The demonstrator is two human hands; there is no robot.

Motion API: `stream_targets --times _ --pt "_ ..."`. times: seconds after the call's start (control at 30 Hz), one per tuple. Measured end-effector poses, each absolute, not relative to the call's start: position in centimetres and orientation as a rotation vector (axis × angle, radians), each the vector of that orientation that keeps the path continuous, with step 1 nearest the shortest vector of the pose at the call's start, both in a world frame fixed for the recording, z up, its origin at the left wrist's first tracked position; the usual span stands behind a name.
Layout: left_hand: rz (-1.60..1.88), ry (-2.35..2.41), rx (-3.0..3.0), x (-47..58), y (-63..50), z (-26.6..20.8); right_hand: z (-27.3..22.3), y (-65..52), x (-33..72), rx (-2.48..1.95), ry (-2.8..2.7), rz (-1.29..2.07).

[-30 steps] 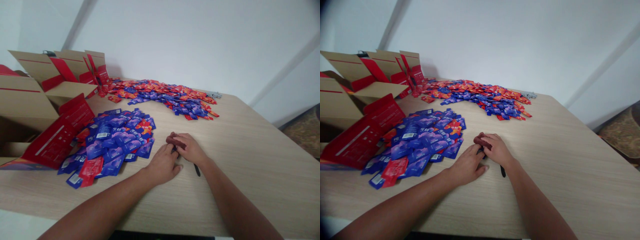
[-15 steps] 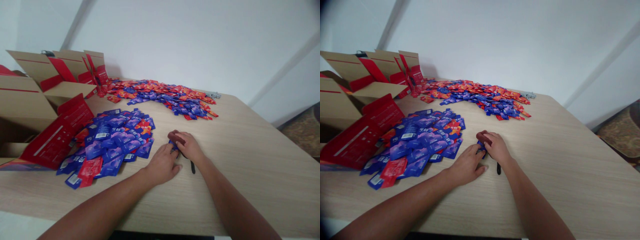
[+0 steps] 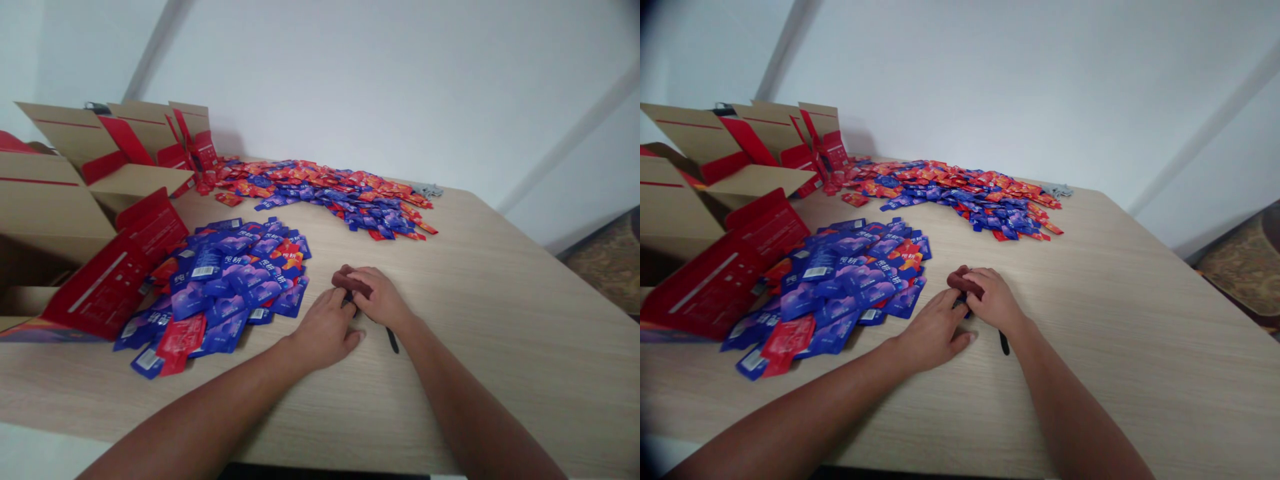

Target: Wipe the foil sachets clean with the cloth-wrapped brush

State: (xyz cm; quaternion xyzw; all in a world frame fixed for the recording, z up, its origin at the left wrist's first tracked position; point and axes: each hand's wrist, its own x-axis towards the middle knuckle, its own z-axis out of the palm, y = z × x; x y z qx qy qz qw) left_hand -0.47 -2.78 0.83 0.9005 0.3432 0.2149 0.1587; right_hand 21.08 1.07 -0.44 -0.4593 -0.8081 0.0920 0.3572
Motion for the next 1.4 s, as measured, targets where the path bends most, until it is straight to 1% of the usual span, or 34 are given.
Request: stream_targets --times 0.17,0.3,0.57,0.8,0.93,1.2,1.4 --pt "0.601 0.971 2.568 -0.5 -2.8 0.9 0.3 0.9 20.8 -1.191 -2.106 0.283" --pt "0.602 0.964 2.567 -0.5 -2.8 1.0 -0.2 1.1 20.9 -1.244 -2.101 0.283" --pt "0.587 0.993 2.585 -0.4 -2.8 1.0 -2.1 2.1 21.3 -1.410 -1.984 0.195" --pt "0.581 0.986 2.596 -0.5 -2.8 1.1 -2.5 2.2 21.4 -1.458 -1.915 0.131" --pt "0.574 0.988 2.595 -0.5 -2.8 1.1 -1.7 1.8 21.3 -1.413 -1.938 0.171" --pt "0.590 0.996 2.592 -0.5 -2.8 1.0 -0.4 0.8 21.0 -1.130 -2.073 0.269" --pt "0.580 0.993 2.598 -0.4 -2.8 1.0 -0.8 1.2 21.1 -1.173 -2.064 0.275"
